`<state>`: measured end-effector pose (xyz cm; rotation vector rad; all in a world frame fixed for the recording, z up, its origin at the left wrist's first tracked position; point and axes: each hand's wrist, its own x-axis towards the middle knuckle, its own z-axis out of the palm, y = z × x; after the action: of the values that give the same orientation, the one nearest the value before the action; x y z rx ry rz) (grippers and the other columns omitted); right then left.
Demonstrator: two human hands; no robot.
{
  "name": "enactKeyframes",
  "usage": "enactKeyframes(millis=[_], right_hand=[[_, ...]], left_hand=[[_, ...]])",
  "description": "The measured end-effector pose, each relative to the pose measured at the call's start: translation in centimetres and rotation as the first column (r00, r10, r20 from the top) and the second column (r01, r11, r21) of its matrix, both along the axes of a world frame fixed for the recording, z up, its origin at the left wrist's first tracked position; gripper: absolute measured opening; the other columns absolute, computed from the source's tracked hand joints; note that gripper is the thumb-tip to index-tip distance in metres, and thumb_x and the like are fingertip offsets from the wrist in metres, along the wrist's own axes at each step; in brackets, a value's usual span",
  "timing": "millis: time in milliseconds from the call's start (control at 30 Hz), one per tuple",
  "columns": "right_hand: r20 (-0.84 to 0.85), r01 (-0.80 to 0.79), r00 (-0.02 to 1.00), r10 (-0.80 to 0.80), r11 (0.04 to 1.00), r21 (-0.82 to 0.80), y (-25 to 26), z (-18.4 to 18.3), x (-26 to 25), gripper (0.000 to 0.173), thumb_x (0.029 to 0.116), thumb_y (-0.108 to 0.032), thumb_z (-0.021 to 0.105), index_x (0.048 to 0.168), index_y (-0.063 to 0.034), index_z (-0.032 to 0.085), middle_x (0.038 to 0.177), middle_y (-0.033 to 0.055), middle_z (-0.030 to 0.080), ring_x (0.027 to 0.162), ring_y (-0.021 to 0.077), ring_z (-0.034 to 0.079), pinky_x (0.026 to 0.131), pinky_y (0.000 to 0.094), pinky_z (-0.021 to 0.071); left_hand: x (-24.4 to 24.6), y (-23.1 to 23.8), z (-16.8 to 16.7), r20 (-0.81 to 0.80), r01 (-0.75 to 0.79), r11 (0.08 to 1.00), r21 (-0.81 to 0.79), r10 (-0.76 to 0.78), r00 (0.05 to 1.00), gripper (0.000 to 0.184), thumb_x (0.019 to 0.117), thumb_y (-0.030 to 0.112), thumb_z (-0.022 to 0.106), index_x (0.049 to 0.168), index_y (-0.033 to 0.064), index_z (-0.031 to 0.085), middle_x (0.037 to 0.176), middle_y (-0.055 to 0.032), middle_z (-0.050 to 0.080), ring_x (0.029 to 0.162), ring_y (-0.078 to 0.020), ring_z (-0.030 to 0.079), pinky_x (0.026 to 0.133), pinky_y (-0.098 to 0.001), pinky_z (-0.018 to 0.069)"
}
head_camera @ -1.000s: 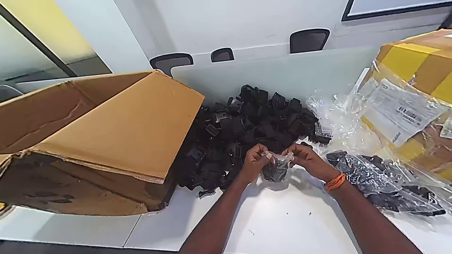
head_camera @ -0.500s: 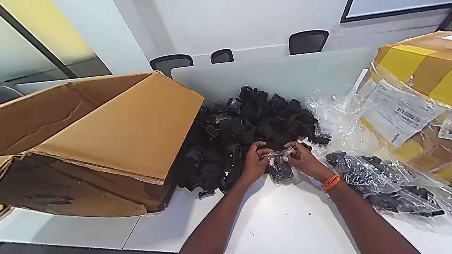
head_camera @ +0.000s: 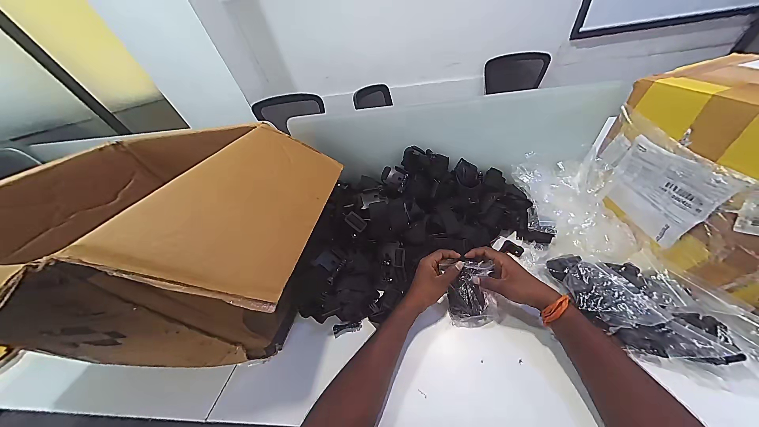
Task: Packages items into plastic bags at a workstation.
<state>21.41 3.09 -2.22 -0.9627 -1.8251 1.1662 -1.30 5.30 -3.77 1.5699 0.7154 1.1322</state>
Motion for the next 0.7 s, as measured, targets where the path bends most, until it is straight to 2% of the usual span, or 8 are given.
enactKeyframes(millis=[133, 233, 267, 333, 433, 533, 633, 700], right_hand=[[0.065, 0.01, 0.998, -0.021, 0.987, 0.159, 0.2, -0.3, 0.1, 0.033, 0.0934, -0.021, 0.071, 0.121, -0.0041, 0.068, 0.127, 0.0085, 0.064, 0.11, 0.0125, 0.065, 0.088, 0.0289, 0.0585], [0.143, -0.078, 0.989, 0.043, 0.967, 0.244, 0.4, -0.7, 0.4, 0.037, 0.0951, -0.033, 0.069, 0.116, -0.0025, 0.072, 0.139, 0.0122, 0.058, 0.128, 0.0157, 0.055, 0.105, 0.0328, 0.0493], [0.183, -0.114, 0.981, 0.071, 0.965, 0.236, 0.2, -0.7, 0.4, 0.04, 0.0956, -0.036, 0.068, 0.115, -0.0017, 0.073, 0.145, 0.0139, 0.055, 0.135, 0.0184, 0.05, 0.112, 0.036, 0.0438], [0.259, -0.174, 0.958, 0.124, 0.968, 0.182, -0.2, -0.5, 0.2, 0.044, 0.0962, -0.037, 0.067, 0.119, 0.0001, 0.072, 0.152, 0.0164, 0.049, 0.144, 0.0221, 0.041, 0.119, 0.0398, 0.034], [0.286, -0.251, 0.934, 0.215, 0.964, 0.093, -0.6, -0.2, 0.0, 0.04, 0.0972, -0.031, 0.066, 0.124, -0.0006, 0.069, 0.148, 0.0151, 0.052, 0.14, 0.0176, 0.045, 0.118, 0.0364, 0.0354], [0.315, -0.279, 0.916, 0.247, 0.959, 0.059, -0.7, 0.1, 0.1, 0.029, 0.0988, -0.025, 0.062, 0.11, -0.0005, 0.073, 0.14, 0.0144, 0.058, 0.133, 0.0155, 0.051, 0.114, 0.0355, 0.0399], [0.401, -0.241, 0.894, 0.198, 0.969, 0.059, -0.4, 0.0, 0.4, 0.029, 0.0986, -0.026, 0.062, 0.104, 0.0003, 0.073, 0.139, 0.016, 0.059, 0.132, 0.0205, 0.052, 0.112, 0.0403, 0.04], [0.442, -0.143, 0.893, 0.083, 0.984, 0.104, -0.2, -0.2, 0.4, 0.031, 0.0964, -0.028, 0.068, 0.108, 0.0005, 0.072, 0.126, 0.0162, 0.065, 0.12, 0.0228, 0.06, 0.105, 0.0422, 0.0467]], left_hand=[[-0.1, 0.2, -0.1, -0.04, -0.05, 0.999, 0.02, 0.051, 0.998, 0.02, 0.1003, 0.007, 0.06, 0.115, -0.0045, 0.066, 0.107, -0.0106, 0.07, 0.088, -0.0109, 0.068, 0.079, -0.0275, 0.0584], [0.0, 0.0, 0.0, -0.016, -0.055, 0.998, 0.002, 0.055, 0.998, 0.019, 0.1006, 0.005, 0.059, 0.116, -0.0046, 0.065, 0.105, -0.01, 0.069, 0.083, -0.0099, 0.067, 0.076, -0.0262, 0.0573], [0.2, -0.1, 0.1, -0.002, -0.057, 0.998, -0.003, 0.057, 0.998, 0.02, 0.1004, 0.004, 0.058, 0.117, -0.0048, 0.065, 0.106, -0.0105, 0.069, 0.085, -0.0101, 0.067, 0.077, -0.0262, 0.0572], [0.5, -0.5, 0.3, 0.021, -0.076, 0.997, -0.01, 0.076, 0.997, 0.021, 0.0997, 0.002, 0.059, 0.119, -0.0058, 0.064, 0.11, -0.0121, 0.069, 0.088, -0.0103, 0.068, 0.079, -0.0263, 0.0581], [1.0, -1.1, 0.4, 0.045, -0.111, 0.994, -0.012, 0.111, 0.993, 0.022, 0.0988, 0.001, 0.06, 0.12, -0.0065, 0.063, 0.111, -0.0124, 0.069, 0.087, -0.0094, 0.068, 0.078, -0.0251, 0.0583], [1.3, -1.4, 0.2, 0.044, -0.11, 0.993, -0.031, 0.112, 0.993, 0.024, 0.0989, 0.002, 0.06, 0.121, -0.0053, 0.063, 0.107, -0.0111, 0.069, 0.08, -0.0084, 0.067, 0.072, -0.0238, 0.0573], [1.3, -1.4, 0.1, 0.038, -0.088, 0.994, -0.066, 0.09, 0.995, 0.027, 0.0997, 0.002, 0.06, 0.126, -0.006, 0.059, 0.106, -0.0116, 0.069, 0.075, -0.0102, 0.067, 0.07, -0.0256, 0.0587], [1.3, -1.3, 0.1, 0.029, -0.078, 0.993, -0.085, 0.081, 0.996, 0.032, 0.0996, 0.004, 0.061, 0.13, -0.006, 0.057, 0.108, -0.0124, 0.069, 0.078, -0.0117, 0.068, 0.072, -0.0267, 0.0589]])
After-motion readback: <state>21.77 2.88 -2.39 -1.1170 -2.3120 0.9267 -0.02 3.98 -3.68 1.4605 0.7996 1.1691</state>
